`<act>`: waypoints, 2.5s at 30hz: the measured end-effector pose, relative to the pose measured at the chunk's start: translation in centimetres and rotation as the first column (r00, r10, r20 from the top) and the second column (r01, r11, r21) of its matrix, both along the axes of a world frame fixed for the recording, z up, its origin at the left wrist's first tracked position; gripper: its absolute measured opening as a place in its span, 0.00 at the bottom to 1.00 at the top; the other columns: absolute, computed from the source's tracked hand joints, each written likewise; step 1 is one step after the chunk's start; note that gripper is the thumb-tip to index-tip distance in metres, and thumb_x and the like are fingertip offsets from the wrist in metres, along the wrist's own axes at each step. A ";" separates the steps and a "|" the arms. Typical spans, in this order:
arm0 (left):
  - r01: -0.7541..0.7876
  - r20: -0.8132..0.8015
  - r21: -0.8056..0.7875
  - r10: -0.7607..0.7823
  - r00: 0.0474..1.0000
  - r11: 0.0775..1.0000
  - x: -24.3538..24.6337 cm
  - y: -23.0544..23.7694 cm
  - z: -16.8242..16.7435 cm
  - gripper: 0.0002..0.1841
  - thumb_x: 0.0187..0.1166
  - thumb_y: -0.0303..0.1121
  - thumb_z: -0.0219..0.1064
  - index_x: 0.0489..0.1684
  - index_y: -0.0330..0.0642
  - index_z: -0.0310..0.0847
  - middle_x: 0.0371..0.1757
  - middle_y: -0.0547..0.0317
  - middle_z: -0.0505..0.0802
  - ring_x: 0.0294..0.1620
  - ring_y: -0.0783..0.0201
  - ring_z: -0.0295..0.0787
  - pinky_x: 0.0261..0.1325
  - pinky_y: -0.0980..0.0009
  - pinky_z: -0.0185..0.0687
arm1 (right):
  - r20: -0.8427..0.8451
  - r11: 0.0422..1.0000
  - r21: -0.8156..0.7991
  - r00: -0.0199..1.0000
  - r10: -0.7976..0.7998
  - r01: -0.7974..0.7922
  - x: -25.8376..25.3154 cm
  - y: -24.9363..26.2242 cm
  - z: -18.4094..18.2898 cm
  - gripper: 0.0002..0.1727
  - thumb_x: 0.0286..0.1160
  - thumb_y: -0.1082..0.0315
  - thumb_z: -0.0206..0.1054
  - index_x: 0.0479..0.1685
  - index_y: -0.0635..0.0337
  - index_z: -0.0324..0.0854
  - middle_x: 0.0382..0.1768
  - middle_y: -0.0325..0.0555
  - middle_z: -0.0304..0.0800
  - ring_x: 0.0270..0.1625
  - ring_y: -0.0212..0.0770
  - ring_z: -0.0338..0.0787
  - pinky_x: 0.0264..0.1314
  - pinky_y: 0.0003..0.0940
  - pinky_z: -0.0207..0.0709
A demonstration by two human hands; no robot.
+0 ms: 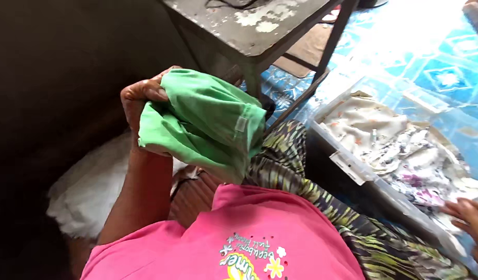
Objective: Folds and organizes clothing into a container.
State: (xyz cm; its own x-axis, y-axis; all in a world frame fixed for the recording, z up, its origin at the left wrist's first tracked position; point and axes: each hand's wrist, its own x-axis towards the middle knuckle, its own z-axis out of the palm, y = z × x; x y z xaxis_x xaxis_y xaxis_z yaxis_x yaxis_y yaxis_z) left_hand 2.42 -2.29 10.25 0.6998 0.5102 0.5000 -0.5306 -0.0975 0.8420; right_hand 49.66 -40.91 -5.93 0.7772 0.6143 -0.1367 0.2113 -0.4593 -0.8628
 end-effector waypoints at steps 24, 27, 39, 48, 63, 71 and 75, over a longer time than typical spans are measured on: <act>0.291 -0.531 -0.224 -0.366 0.764 0.930 31.0 -7.3 -9.5 0.09 0.83 0.27 0.58 0.55 0.41 0.80 0.42 0.66 0.92 0.43 0.74 0.90 0.53 0.71 0.89 | -0.224 0.789 0.600 0.975 0.006 0.133 -5.3 10.1 5.5 0.10 0.82 0.68 0.57 0.48 0.46 0.84 0.33 0.22 0.92 0.33 0.16 0.89 0.39 0.17 0.86; 0.276 -0.399 -0.245 -0.356 0.845 0.930 31.8 -7.3 -8.4 0.09 0.85 0.28 0.54 0.51 0.49 0.79 0.38 0.71 0.93 0.39 0.76 0.91 0.46 0.74 0.91 | -0.293 0.721 0.677 0.953 0.076 0.150 -5.0 10.1 5.4 0.16 0.77 0.75 0.52 0.41 0.45 0.84 0.31 0.21 0.94 0.33 0.16 0.91 0.40 0.18 0.88; 0.058 -0.111 0.637 0.017 0.994 0.768 33.6 -6.4 1.8 0.02 0.83 0.26 0.63 0.45 0.42 0.74 0.32 0.78 0.85 0.32 0.86 0.83 0.40 0.85 0.83 | -0.279 0.674 0.733 0.944 0.177 0.091 -1.0 9.2 1.2 0.18 0.80 0.58 0.62 0.62 0.57 0.79 0.45 0.34 0.96 0.48 0.31 0.94 0.53 0.30 0.89; 0.012 -0.144 0.745 0.143 0.979 0.666 34.4 -8.3 3.7 0.07 0.84 0.32 0.64 0.47 0.36 0.79 0.35 0.74 0.85 0.33 0.89 0.80 0.42 0.88 0.78 | -0.102 0.814 0.569 0.973 0.209 -0.116 -4.4 11.0 1.3 0.16 0.62 0.80 0.74 0.51 0.63 0.82 0.41 0.33 0.92 0.44 0.21 0.90 0.54 0.23 0.86; 0.069 -0.576 0.715 0.531 0.622 0.695 39.3 -0.4 -6.1 0.37 0.79 0.40 0.72 0.82 0.26 0.61 0.70 0.17 0.78 0.72 0.24 0.77 0.72 0.30 0.69 | 0.215 0.847 0.401 0.862 -0.459 0.350 1.5 9.2 0.0 0.48 0.75 0.61 0.75 0.89 0.75 0.51 0.73 0.73 0.77 0.69 0.55 0.84 0.70 0.44 0.79; 0.708 -0.936 0.350 0.254 0.243 0.613 38.4 -4.5 -16.5 0.52 0.73 0.48 0.79 0.97 0.52 0.45 0.85 0.13 0.58 0.75 0.17 0.72 0.71 0.26 0.71 | 0.316 0.999 -0.044 0.949 0.005 0.009 -2.5 12.0 -1.2 0.34 0.73 0.56 0.77 0.80 0.57 0.77 0.81 0.73 0.68 0.80 0.75 0.70 0.77 0.70 0.67; 0.791 -0.940 0.227 0.341 0.026 0.568 38.9 -5.8 -17.8 0.57 0.78 0.51 0.73 0.98 0.55 0.24 0.89 0.14 0.43 0.78 0.17 0.69 0.69 0.26 0.71 | 0.167 0.904 -0.365 0.939 0.300 -0.224 -3.4 13.6 -2.3 0.31 0.72 0.53 0.78 0.77 0.43 0.81 0.87 0.73 0.58 0.87 0.77 0.58 0.75 0.79 0.61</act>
